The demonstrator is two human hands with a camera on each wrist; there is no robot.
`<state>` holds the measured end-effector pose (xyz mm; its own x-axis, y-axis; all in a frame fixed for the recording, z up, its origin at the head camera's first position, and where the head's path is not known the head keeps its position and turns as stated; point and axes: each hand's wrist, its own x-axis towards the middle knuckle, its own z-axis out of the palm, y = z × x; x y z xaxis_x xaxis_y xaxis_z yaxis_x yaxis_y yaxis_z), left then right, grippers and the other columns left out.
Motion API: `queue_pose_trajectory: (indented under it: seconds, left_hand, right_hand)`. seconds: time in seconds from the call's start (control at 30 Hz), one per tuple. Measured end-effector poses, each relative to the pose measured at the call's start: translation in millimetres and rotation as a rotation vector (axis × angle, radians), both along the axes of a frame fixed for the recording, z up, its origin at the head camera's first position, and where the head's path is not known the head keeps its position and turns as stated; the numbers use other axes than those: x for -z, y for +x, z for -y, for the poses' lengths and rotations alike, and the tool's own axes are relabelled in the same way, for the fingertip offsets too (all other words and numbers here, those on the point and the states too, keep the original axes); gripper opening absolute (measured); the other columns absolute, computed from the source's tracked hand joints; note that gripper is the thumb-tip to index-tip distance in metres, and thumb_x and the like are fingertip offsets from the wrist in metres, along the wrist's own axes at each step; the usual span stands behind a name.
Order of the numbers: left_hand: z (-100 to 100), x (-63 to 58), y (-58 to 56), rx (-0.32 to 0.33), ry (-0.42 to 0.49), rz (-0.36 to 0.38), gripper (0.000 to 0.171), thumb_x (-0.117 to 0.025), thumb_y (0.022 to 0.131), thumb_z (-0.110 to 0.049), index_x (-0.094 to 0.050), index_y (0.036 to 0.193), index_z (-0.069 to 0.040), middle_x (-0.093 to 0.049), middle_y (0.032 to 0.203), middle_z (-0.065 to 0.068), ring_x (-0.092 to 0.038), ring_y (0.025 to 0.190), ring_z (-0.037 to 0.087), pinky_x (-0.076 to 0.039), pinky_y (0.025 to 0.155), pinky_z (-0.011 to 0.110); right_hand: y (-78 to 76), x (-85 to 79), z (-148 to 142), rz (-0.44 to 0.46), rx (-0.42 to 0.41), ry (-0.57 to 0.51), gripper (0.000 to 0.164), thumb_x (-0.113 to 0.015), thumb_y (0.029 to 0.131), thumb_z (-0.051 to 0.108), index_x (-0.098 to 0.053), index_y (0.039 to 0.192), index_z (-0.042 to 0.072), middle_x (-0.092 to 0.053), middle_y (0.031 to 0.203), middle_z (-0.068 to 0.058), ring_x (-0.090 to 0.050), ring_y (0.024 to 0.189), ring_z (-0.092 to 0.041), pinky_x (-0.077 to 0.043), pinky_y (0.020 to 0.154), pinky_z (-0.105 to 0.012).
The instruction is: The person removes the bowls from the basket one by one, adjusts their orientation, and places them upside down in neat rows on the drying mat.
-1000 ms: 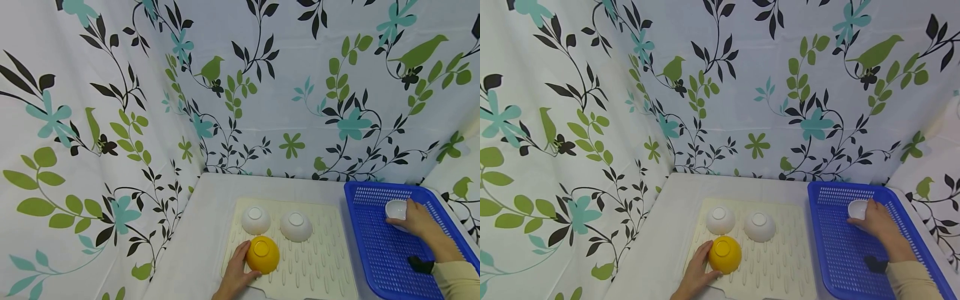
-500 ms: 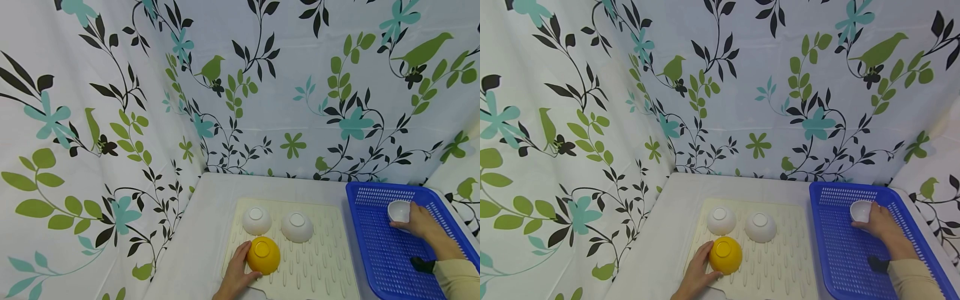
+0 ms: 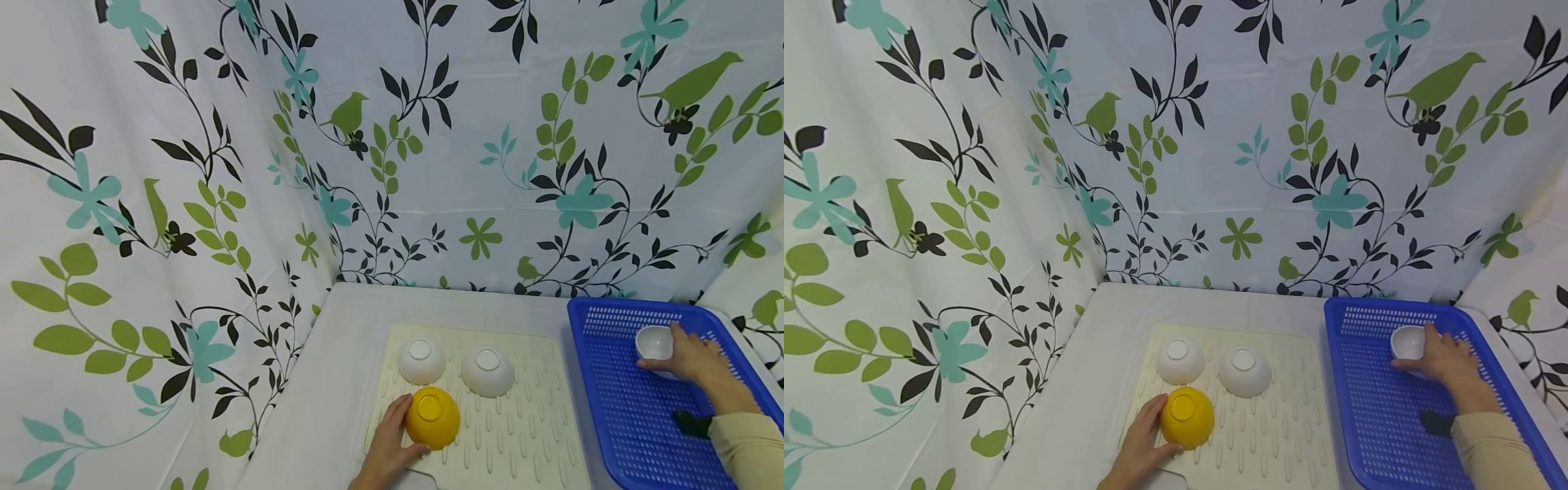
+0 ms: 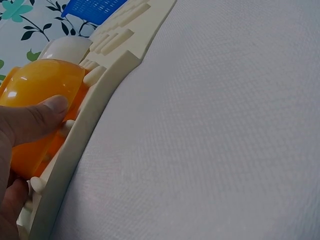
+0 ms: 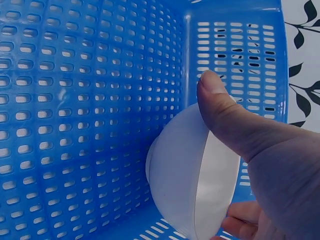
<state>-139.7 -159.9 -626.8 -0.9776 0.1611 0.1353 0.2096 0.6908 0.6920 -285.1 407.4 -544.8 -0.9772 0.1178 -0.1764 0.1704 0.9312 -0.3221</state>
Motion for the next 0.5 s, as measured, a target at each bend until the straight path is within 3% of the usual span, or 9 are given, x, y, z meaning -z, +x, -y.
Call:
queue_pose_trajectory:
  seconds: [0.23, 0.5]
  left_hand:
    - [-0.5, -0.8, 0.7, 0.002, -0.006, -0.013, 0.089, -0.072, 0.072, -0.054, -0.036, 0.144, -0.015, -0.041, 0.146, 0.004, -0.045, 0.131, 0.023, -0.042, 0.107, 0.043]
    - [-2.4, -0.4, 0.2, -0.011, 0.002, 0.031, 0.09, -0.074, 0.071, -0.052, -0.035, 0.145, -0.016, -0.039, 0.147, 0.003, -0.044, 0.133, 0.023, -0.041, 0.108, 0.042]
  right_hand:
    - [4.2, -0.1, 1.6, -0.047, 0.019, 0.035, 0.134, -0.074, 0.058, 0.068, -0.015, 0.132, -0.027, -0.02, 0.117, -0.053, -0.017, 0.109, -0.07, -0.025, 0.09, -0.081]
    - [8.3, 1.5, 7.9, -0.083, 0.037, 0.017, 0.135, -0.075, 0.057, 0.066, -0.014, 0.132, -0.028, -0.019, 0.116, -0.054, -0.022, 0.104, -0.07, -0.028, 0.087, -0.08]
